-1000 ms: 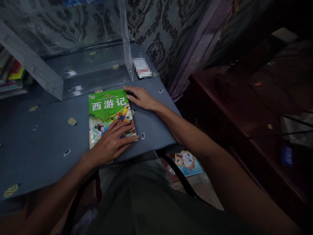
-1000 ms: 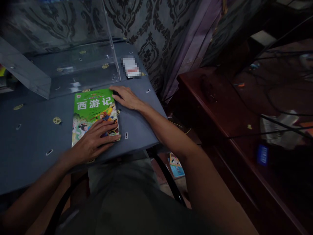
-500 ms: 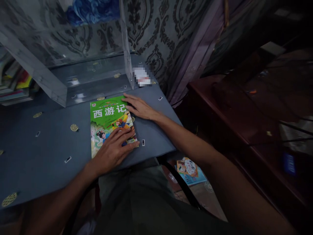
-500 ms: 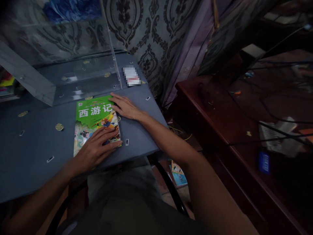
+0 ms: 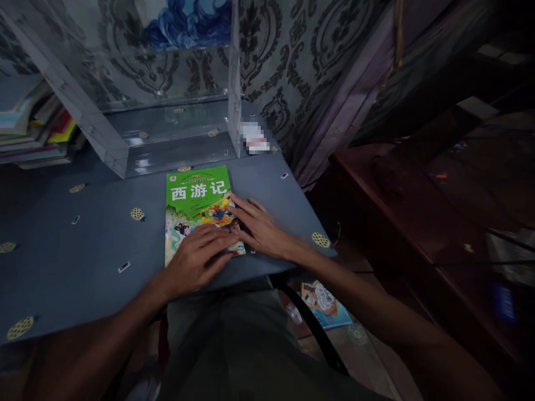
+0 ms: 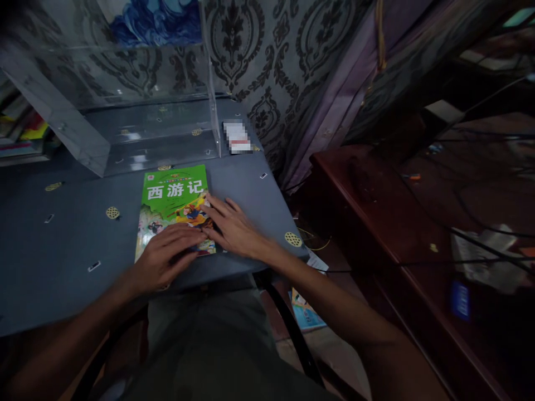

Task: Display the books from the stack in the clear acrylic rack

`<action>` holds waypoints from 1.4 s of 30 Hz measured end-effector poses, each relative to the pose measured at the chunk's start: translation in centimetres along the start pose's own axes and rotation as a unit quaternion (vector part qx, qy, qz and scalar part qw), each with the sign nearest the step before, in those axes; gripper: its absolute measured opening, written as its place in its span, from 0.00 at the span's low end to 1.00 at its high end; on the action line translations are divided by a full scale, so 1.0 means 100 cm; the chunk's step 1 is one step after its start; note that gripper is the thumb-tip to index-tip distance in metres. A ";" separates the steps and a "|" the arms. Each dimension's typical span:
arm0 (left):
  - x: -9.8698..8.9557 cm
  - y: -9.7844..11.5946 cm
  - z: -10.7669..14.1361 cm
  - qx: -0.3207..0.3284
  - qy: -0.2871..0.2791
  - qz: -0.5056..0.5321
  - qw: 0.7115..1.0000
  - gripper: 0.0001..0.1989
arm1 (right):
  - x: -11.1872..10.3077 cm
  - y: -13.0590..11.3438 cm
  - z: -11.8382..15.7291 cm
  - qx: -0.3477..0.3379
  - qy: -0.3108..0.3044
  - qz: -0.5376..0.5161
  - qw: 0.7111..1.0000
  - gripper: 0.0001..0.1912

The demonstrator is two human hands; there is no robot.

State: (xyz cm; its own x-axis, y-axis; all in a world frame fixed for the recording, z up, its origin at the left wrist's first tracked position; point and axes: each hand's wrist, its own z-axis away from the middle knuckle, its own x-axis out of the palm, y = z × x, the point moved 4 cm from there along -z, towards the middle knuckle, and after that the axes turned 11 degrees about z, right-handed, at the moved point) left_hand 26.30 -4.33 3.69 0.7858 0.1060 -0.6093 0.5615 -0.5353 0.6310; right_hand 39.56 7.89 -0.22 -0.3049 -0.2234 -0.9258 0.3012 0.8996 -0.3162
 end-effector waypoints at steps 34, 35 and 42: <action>-0.029 -0.051 0.055 -0.253 0.148 -0.156 0.943 0.20 | 0.000 -0.090 -0.010 -0.120 -0.075 -0.045 0.989 0.36; -0.028 -0.051 0.055 -0.255 0.149 -0.156 0.942 0.19 | 0.002 -0.088 -0.012 -0.108 -0.073 -0.043 0.991 0.35; -0.033 -0.054 0.054 -0.248 0.182 -0.117 0.944 0.19 | 0.001 -0.034 -0.017 0.043 -0.044 -0.036 0.997 0.34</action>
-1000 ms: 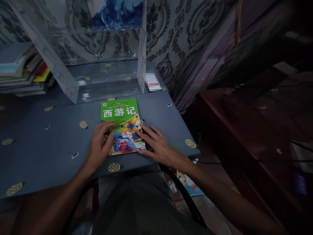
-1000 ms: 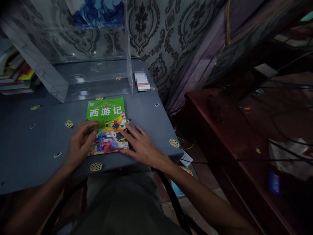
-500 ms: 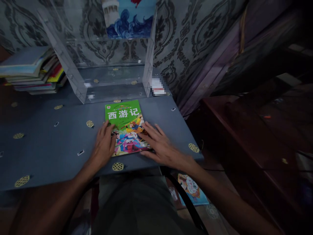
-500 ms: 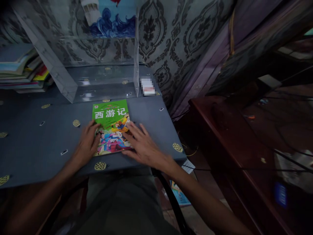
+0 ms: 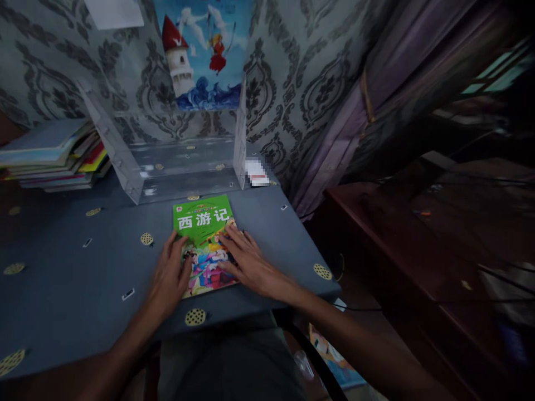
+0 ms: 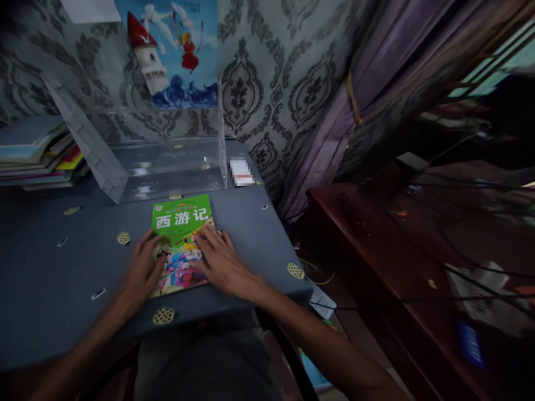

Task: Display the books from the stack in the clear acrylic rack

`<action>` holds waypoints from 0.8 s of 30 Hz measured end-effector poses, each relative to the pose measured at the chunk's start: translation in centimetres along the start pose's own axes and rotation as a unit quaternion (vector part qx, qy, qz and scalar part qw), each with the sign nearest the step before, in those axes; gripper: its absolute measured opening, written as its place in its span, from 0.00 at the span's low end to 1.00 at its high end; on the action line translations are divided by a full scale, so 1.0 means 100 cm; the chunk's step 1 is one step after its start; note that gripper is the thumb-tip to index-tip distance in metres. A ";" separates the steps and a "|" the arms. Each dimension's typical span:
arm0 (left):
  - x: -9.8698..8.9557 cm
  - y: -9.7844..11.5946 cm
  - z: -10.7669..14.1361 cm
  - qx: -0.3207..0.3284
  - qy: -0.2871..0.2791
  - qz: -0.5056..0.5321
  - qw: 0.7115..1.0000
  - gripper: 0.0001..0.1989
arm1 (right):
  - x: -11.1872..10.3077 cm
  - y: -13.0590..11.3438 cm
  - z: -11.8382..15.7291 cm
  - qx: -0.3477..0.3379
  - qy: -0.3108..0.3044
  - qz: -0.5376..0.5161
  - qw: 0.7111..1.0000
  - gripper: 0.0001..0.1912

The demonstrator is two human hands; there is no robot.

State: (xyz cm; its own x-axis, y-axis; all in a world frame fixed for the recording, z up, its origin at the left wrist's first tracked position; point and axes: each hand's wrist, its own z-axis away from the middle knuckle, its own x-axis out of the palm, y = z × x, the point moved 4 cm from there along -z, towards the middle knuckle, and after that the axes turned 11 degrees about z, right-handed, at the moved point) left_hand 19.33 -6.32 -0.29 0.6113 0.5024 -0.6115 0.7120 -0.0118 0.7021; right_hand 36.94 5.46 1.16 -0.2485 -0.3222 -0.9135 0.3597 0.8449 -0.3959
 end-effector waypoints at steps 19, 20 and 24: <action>-0.005 -0.019 -0.049 -0.422 0.116 0.555 0.708 0.08 | 0.012 0.029 -0.029 0.081 0.096 -0.080 0.989 0.30; -0.001 -0.021 -0.049 -0.423 0.124 0.566 0.697 0.08 | 0.012 0.029 -0.029 0.083 0.095 -0.082 0.989 0.29; 0.008 -0.026 -0.047 -0.419 0.154 0.588 0.675 0.13 | 0.014 0.031 -0.029 0.091 0.085 -0.090 0.988 0.29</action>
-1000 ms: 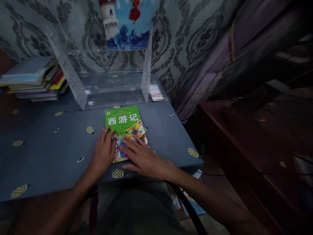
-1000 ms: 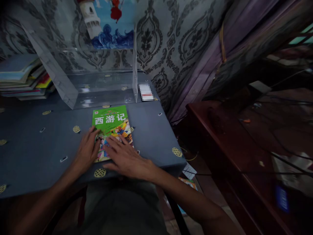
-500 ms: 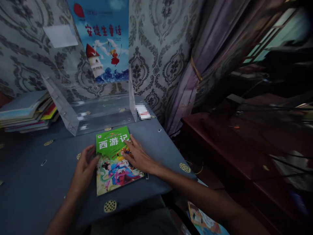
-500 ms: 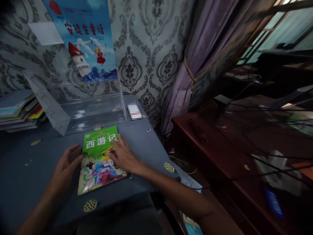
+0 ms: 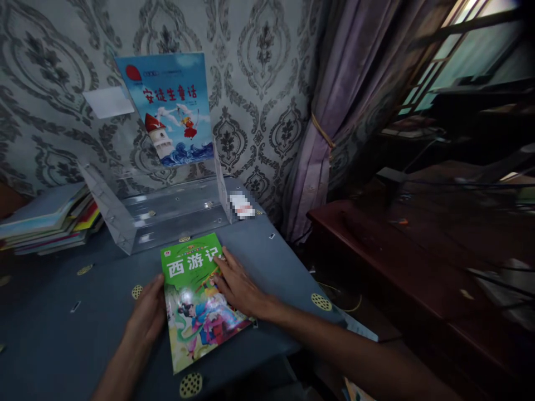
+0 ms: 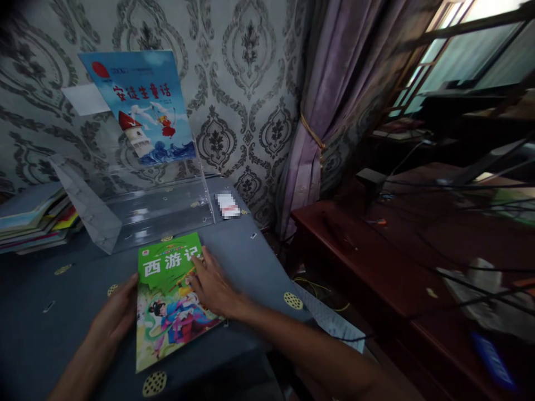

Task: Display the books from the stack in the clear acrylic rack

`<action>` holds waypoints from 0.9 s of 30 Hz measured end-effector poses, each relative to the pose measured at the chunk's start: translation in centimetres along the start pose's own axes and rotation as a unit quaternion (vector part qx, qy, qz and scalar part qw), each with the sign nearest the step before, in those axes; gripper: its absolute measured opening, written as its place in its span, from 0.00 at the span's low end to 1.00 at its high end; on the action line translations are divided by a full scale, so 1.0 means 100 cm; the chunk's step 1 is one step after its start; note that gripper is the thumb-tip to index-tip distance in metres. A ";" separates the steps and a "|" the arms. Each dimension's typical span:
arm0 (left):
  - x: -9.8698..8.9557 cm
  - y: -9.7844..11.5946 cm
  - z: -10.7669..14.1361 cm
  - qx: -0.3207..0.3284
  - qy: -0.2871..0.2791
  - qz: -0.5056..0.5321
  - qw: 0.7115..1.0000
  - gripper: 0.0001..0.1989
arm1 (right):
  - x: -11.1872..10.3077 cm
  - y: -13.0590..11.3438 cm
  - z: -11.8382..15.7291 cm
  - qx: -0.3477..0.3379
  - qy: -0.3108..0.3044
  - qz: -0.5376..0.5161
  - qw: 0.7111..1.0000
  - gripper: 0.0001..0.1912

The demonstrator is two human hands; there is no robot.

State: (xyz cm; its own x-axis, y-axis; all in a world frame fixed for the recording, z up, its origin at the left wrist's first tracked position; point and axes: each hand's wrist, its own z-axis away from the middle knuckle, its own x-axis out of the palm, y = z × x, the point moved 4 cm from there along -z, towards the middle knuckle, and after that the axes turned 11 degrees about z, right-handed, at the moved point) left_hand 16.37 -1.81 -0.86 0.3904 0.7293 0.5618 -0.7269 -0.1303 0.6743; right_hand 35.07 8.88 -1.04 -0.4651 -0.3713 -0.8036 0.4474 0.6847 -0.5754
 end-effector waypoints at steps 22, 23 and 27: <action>0.015 -0.005 0.006 -0.011 -0.008 0.023 1.000 0.11 | 0.000 0.000 0.001 -0.015 0.027 -0.089 0.996 0.32; 0.015 -0.006 0.004 -0.019 -0.016 0.029 0.999 0.13 | 0.000 0.000 0.001 -0.010 0.037 -0.101 0.994 0.32; 0.013 -0.007 -0.003 -0.035 -0.040 0.036 0.998 0.17 | 0.002 0.007 -0.004 0.027 0.076 -0.146 0.986 0.32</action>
State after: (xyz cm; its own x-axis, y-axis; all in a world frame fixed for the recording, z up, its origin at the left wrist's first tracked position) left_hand 17.20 -0.56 -0.75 0.3783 0.6632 0.6458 -0.7913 -0.1304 0.5974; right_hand 34.99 9.49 -1.56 -0.6881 -0.4464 -0.5720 0.3146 0.5269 -0.7896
